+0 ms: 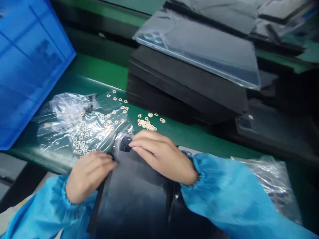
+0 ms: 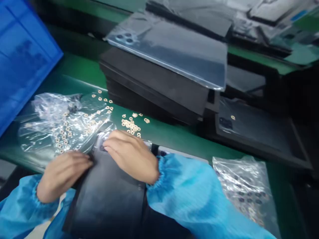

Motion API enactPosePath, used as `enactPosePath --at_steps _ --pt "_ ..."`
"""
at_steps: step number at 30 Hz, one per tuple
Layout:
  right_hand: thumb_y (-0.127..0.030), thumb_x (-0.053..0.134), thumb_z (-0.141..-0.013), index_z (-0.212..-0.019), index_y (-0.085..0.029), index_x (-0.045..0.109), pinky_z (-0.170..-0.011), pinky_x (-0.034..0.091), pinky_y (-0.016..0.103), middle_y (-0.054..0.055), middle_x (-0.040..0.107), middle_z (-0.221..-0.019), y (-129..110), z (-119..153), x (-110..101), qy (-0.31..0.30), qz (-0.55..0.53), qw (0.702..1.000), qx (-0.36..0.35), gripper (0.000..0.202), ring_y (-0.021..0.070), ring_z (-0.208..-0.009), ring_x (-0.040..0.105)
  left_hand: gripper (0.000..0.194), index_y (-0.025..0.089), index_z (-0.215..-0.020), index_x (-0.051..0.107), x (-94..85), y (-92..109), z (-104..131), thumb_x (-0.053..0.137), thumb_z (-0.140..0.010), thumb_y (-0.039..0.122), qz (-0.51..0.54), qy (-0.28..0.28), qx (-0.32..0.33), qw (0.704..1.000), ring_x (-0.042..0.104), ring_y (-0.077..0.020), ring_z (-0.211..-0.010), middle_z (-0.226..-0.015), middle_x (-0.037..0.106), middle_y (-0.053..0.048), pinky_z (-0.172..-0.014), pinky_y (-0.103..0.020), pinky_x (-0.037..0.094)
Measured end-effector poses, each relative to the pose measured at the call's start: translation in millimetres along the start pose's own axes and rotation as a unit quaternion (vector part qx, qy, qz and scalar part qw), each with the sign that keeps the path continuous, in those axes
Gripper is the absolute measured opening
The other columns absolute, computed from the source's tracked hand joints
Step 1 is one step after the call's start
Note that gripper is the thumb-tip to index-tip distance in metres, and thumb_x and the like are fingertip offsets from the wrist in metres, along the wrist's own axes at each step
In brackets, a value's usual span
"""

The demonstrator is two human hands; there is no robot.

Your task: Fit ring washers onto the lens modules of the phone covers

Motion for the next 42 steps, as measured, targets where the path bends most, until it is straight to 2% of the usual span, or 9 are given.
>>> enactPosePath --at_steps 3,6,9,13,23,29,36,39,42 --pt "-0.018 0.046 -0.099 -0.093 -0.015 0.069 -0.083 0.049 0.03 0.007 0.067 -0.097 -9.2 -49.5 36.2 -0.09 0.055 0.993 -0.045 0.024 0.0182 -0.093 0.061 0.015 0.018 -0.102 0.064 -14.8 -50.2 33.9 0.06 -0.089 0.014 -0.14 0.058 -0.096 0.984 0.065 -0.0219 -0.101 -0.101 0.072 -0.008 -0.093 -0.04 0.051" --pt "-0.015 0.046 -0.098 -0.096 -0.015 0.068 -0.082 0.047 0.03 0.007 0.063 -0.099 -10.3 -95.3 71.4 -0.152 0.104 0.981 -0.067 0.021 0.0188 -0.095 0.057 0.018 0.017 -0.107 0.064 -17.7 -81.5 51.1 0.06 -0.089 0.018 -0.186 0.069 -0.144 0.97 0.059 -0.031 -0.118 -0.115 0.069 -0.013 -0.096 -0.048 0.047" --pt "-0.015 0.046 -0.098 -0.102 -0.015 0.066 -0.082 0.046 0.03 0.008 0.061 -0.102 -5.4 -124.3 102.6 -0.187 0.123 0.972 -0.07 0.021 0.019 -0.098 0.055 0.03 0.017 -0.121 0.06 -11.7 -92.2 51.8 0.055 -0.092 0.025 -0.197 0.04 -0.171 0.965 0.051 -0.0332 -0.13 -0.13 0.063 -0.012 -0.103 -0.052 0.041" --pt "-0.016 0.045 -0.098 -0.099 -0.013 0.065 -0.082 0.046 0.032 0.01 0.059 -0.102 1.6 -133.0 125.9 -0.203 0.16 0.962 -0.086 0.019 0.0205 -0.098 0.052 0.036 0.016 -0.128 0.056 -4.7 -92.7 46.8 0.048 -0.096 0.03 -0.198 0.01 -0.2 0.959 0.047 -0.032 -0.133 -0.138 0.058 -0.01 -0.11 -0.055 0.031" --pt "-0.013 0.052 -0.092 -0.085 -0.016 0.058 -0.079 0.044 0.03 0.004 0.053 -0.092 1.7 -150.5 131.6 -0.236 0.155 0.958 -0.05 0.01 0.0172 -0.087 0.049 0.037 0.015 -0.129 0.057 -5.1 -87.2 44.4 0.046 -0.096 0.025 -0.188 -0.001 -0.233 0.954 0.047 -0.0319 -0.133 -0.137 0.059 -0.009 -0.115 -0.061 0.017" --pt "-0.013 0.05 -0.094 -0.094 -0.016 0.057 -0.087 0.044 0.033 0.008 0.054 -0.104 -4.5 -133.9 133.0 -0.195 0.163 0.967 -0.026 0.008 0.0205 -0.1 0.048 0.038 0.017 -0.131 0.057 -3.4 -84.7 42.6 0.046 -0.095 0.025 -0.195 0.003 -0.242 0.95 0.046 -0.0319 -0.134 -0.138 0.058 -0.01 -0.116 -0.062 0.017" --pt "-0.008 0.056 -0.086 -0.084 -0.016 0.058 -0.082 0.044 0.032 0.005 0.053 -0.092 -5.3 -142.8 140.8 -0.166 0.14 0.976 0.02 0.009 0.019 -0.09 0.049 0.037 0.015 -0.129 0.059 -2.5 -83.5 42.0 0.046 -0.095 0.025 -0.206 -0.002 -0.241 0.948 0.046 -0.0342 -0.134 -0.139 0.057 -0.012 -0.115 -0.064 0.016" --pt "-0.006 0.055 -0.087 -0.083 -0.016 0.058 -0.082 0.045 0.031 0.004 0.054 -0.09 -11.6 -139.7 132.2 -0.154 0.121 0.981 0.011 0.011 0.0176 -0.088 0.05 0.037 0.016 -0.127 0.06 -4.0 -84.3 40.0 0.048 -0.093 0.023 -0.198 0.003 -0.241 0.95 0.047 -0.0353 -0.132 -0.137 0.058 -0.013 -0.114 -0.066 0.019" --pt "-0.008 0.052 -0.091 -0.094 -0.017 0.059 -0.083 0.045 0.03 0.003 0.056 -0.091 -25.9 -119.8 108.5 -0.125 0.096 0.987 -0.006 0.011 0.0158 -0.087 0.052 0.034 0.016 -0.122 0.064 -10.3 -79.6 35.9 0.051 -0.091 0.021 -0.177 0.018 -0.238 0.955 0.049 -0.0364 -0.13 -0.136 0.058 -0.016 -0.112 -0.066 0.023"
Point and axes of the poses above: each hand's wrist, its own z-axis away from the middle knuckle, its own x-axis out of the palm, y = z × x, the point moved 1 cm from there along -z, towards the middle knuckle
